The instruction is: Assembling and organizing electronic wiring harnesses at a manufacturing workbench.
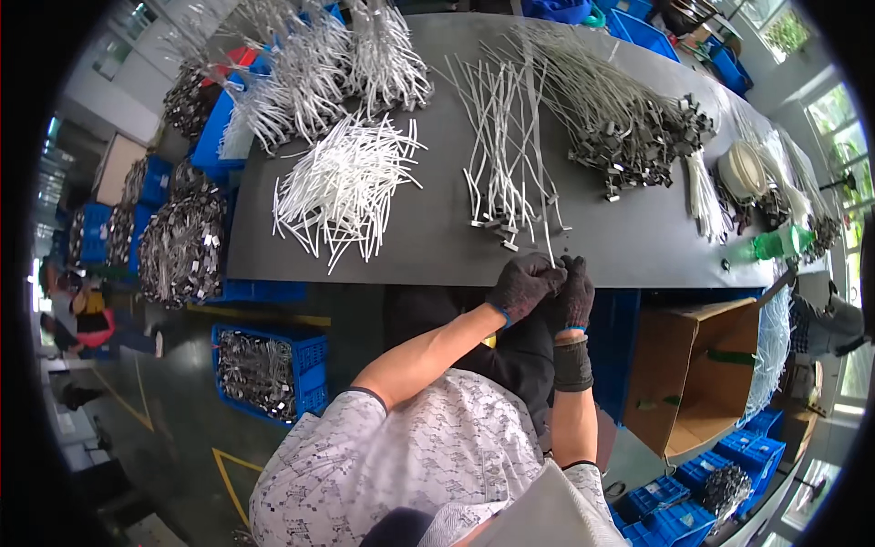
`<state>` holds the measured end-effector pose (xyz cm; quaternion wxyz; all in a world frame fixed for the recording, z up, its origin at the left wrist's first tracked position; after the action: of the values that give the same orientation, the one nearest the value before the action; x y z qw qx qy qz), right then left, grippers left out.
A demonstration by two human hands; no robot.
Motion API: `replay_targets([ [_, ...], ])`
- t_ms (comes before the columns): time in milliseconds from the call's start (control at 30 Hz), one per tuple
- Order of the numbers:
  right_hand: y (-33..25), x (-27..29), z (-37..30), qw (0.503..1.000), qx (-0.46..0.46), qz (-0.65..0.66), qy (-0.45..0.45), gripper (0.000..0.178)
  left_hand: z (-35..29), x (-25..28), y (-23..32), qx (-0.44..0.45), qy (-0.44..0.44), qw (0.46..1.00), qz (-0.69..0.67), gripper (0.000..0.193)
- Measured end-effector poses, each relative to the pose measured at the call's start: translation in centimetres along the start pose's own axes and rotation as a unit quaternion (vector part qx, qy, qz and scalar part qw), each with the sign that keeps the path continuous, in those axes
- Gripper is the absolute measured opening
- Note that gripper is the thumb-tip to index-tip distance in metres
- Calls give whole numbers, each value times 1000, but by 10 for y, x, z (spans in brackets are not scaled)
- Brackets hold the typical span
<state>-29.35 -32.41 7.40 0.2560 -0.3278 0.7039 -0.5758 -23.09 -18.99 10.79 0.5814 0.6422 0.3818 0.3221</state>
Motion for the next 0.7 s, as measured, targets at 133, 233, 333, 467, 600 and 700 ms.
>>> replay_targets([
  [133, 18, -23, 17, 994, -71, 74, -25, 47, 16, 15, 11, -46, 21, 995, 82, 22],
  [233, -58, -55, 6, 883, 356, -296, -78, 45, 48, 35, -6, 34, -43, 997, 61, 21],
  [333, -14, -37, 57, 997, -12, 15, -80, 36, 78, 73, 0, -73, -24, 976, 202, 23],
  [467, -52, 13, 123, 890, 156, -416, 97, 46, 93, 171, -40, 65, 148, 904, 396, 23],
  [600, -53, 7, 180, 813, 250, -523, 50, 50, 116, 190, -75, 152, 180, 840, 488, 24],
  [700, -38, 16, 202, 828, 156, -538, 36, 41, 133, 189, -86, 176, 180, 818, 516, 26],
])
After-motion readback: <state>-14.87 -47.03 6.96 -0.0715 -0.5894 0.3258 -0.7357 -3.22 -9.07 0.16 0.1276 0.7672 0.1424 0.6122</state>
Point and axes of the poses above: each hand's wrist, its own z-axis towards the middle knuckle, its own x-axis out of the back of the hand, y = z × x, the point moved 9 cm from there along z, towards the middle knuckle, and after that the axes turned 3 degrees about z, right-handed, at the moved point
